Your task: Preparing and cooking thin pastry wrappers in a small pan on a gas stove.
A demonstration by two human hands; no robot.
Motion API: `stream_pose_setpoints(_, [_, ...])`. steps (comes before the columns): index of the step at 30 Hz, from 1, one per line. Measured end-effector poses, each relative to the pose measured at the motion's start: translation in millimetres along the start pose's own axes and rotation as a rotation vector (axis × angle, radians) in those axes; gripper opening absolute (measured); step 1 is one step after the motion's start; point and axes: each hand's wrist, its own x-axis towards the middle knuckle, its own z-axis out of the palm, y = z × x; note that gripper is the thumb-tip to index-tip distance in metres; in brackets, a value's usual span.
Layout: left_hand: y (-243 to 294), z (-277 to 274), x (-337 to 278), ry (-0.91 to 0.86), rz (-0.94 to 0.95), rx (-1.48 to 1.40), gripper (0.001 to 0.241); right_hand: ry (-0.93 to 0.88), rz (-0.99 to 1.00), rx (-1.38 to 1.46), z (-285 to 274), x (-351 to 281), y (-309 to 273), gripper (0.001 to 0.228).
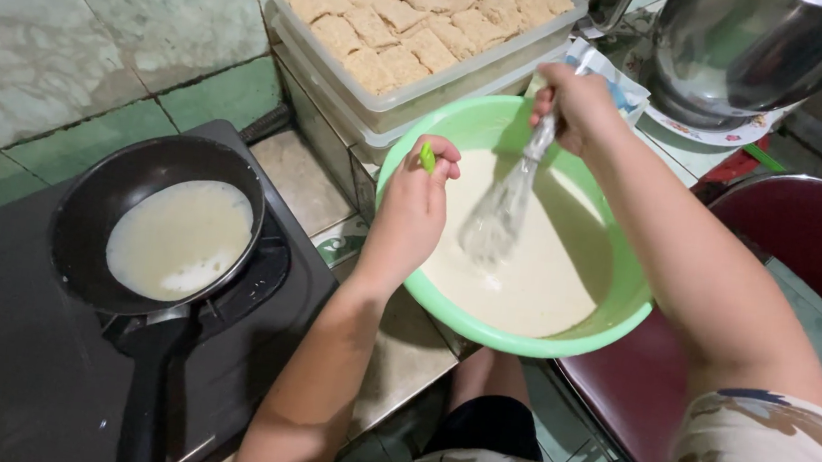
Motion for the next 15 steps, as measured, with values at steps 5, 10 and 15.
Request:
stream_pose_setpoints(5, [-1, 0, -1, 0.007, 0.004, 0.011, 0.009, 0.064, -0.309, -0.386, -2, -4, -9, 0.033])
stream_pose_setpoints(10, [0, 0, -1, -0.003, -0.007, 0.002, 0.009, 0.046, -0.252, -0.07, 8, -15, -5, 0.028])
stream_pose_setpoints(15, [-2, -1, 0, -0.012, -0.028, -0.002, 0.011, -0.234, 0.045, -0.279, 35, -37, 6, 0.027])
